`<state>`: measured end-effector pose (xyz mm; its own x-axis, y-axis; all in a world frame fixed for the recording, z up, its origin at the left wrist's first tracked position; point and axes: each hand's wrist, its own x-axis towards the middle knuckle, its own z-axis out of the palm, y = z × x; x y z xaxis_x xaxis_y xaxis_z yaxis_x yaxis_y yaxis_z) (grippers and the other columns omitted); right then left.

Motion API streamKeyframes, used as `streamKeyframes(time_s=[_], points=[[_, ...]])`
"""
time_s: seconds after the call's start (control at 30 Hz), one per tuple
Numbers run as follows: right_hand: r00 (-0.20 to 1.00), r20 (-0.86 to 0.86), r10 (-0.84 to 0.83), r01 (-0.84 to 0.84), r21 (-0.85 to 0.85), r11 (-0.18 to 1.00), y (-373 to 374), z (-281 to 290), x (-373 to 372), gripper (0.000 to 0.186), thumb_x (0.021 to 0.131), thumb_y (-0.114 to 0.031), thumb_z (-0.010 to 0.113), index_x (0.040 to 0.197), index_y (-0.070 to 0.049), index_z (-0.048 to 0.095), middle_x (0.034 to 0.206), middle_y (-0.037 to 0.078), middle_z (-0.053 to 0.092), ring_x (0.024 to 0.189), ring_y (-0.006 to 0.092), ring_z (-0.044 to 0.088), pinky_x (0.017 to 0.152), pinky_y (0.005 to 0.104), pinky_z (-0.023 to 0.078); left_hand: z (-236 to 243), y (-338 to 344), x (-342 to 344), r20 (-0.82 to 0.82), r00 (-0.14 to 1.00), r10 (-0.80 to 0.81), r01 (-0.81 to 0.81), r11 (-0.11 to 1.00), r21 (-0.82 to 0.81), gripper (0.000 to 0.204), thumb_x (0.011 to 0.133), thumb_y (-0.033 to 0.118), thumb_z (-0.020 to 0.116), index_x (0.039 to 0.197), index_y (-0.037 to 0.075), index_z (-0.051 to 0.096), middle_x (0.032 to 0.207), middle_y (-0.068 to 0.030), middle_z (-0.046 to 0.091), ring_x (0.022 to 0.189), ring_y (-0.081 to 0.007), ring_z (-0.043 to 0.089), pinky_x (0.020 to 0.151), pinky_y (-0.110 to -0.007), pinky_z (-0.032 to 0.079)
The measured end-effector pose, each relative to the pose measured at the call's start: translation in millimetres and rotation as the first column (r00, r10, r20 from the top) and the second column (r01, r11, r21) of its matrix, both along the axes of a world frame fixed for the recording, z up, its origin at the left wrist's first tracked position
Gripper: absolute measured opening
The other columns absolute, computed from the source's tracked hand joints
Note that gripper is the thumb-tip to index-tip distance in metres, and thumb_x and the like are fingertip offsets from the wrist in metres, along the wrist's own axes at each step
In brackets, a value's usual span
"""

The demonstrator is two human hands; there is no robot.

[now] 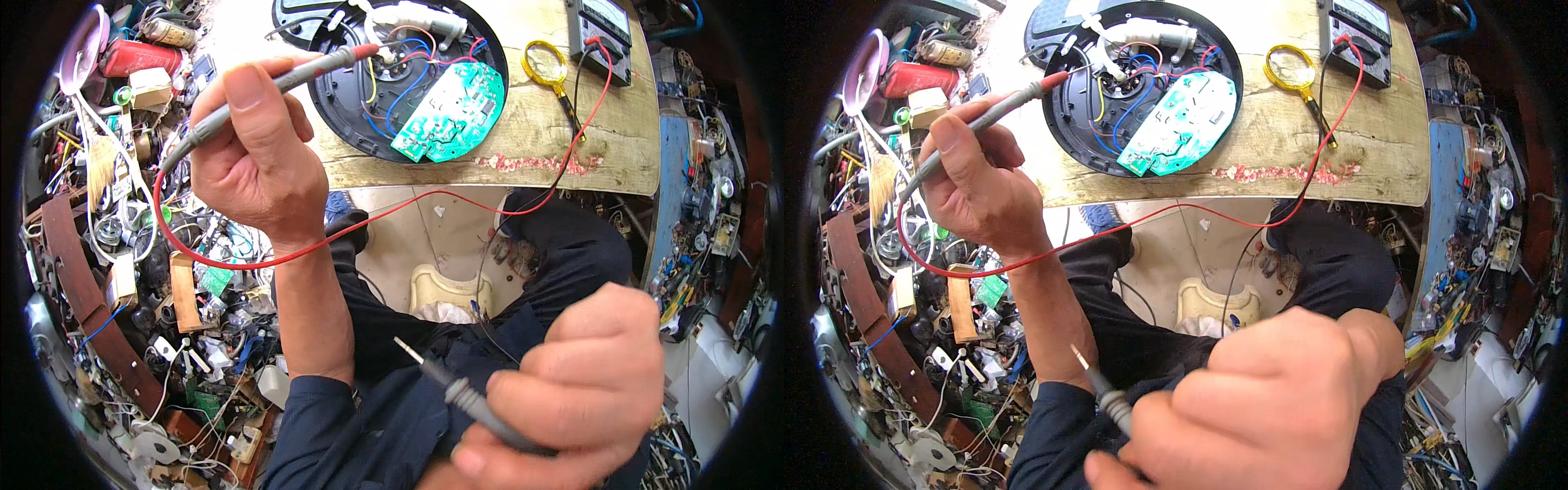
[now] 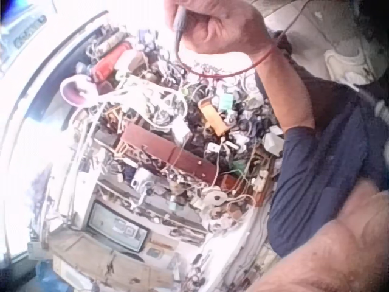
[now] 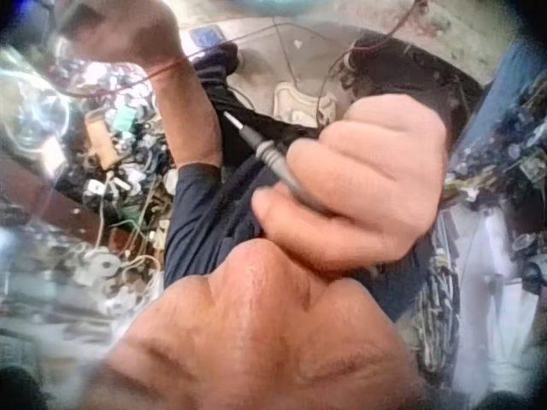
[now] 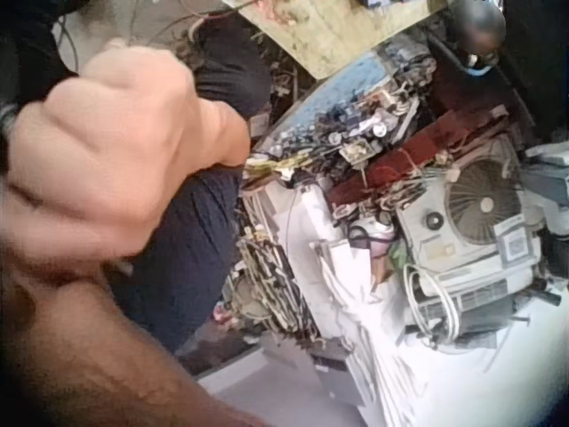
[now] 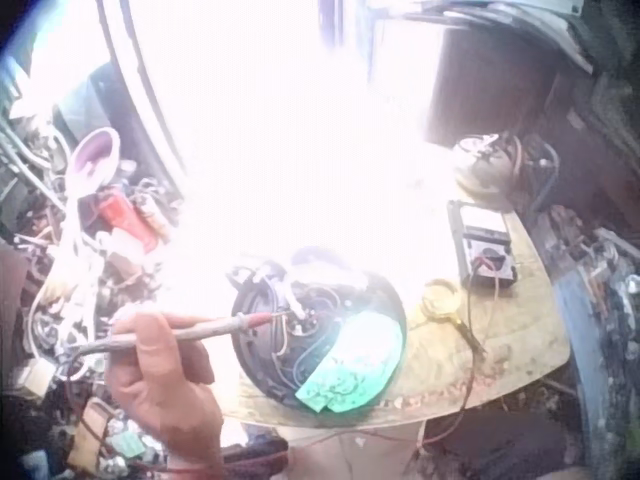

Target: The person uses a multimeter to test various points on a green circuit board placed inside a black circular housing. They repeatedly touch the probes to different components and wires while seated on the floor in a cluttered workshop.

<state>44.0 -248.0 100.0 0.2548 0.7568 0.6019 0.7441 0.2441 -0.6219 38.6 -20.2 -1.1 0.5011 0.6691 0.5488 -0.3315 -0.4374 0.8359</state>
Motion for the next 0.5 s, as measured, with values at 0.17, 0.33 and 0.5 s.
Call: streamKeyframes(time_s=[0.17,0.33,0.5], points=[[0.913,-0.219,-0.343,0.383,0.175,0.907,31.6,14.4,-27.1,0.025,0.060,-0.005,0.077,0.085,-0.004,0.073,0.073,0.005,0.060,0.047,0.0121,0.044,0.040,0.0280,0.022,2.6,-4.0,3.5,-0.027,0.999,0.034,-0.034,0.999,0.011,0.048,0.108,0.038,0.052,0.091,-0.002,0.071,0.056,-0.0006,0.052,0.048,-0.0045,0.041,0.047,-0.020,0.024],[0.842,-0.419,-0.339,0.355,-0.043,0.934,30.8,32.3,-29.3,0.013,0.064,-0.005,0.076,0.071,-0.003,0.066,0.064,0.002,0.051,0.045,0.0129,0.040,0.039,0.0283,0.023,8.4,0.9,1.8,-0.038,0.999,0.013,-0.015,0.999,-0.047,0.045,0.106,0.036,0.056,0.093,-0.004,0.073,0.066,-0.0015,0.061,0.053,-0.0038,0.044,0.047,-0.018,0.028],[0.982,-0.041,-0.183,0.186,0.115,0.976,28.1,-16.0,-26.5,0.013,0.073,-0.016,0.070,0.071,-0.007,0.061,0.062,-0.001,0.043,0.048,0.0107,0.045,0.040,0.0264,0.030,0.1,5.0,-1.9,-0.085,0.995,0.058,-0.058,0.998,0.003,0.049,0.109,0.037,0.052,0.090,-0.003,0.073,0.056,-0.0014,0.053,0.048,-0.0047,0.040,0.047,-0.020,0.021]])
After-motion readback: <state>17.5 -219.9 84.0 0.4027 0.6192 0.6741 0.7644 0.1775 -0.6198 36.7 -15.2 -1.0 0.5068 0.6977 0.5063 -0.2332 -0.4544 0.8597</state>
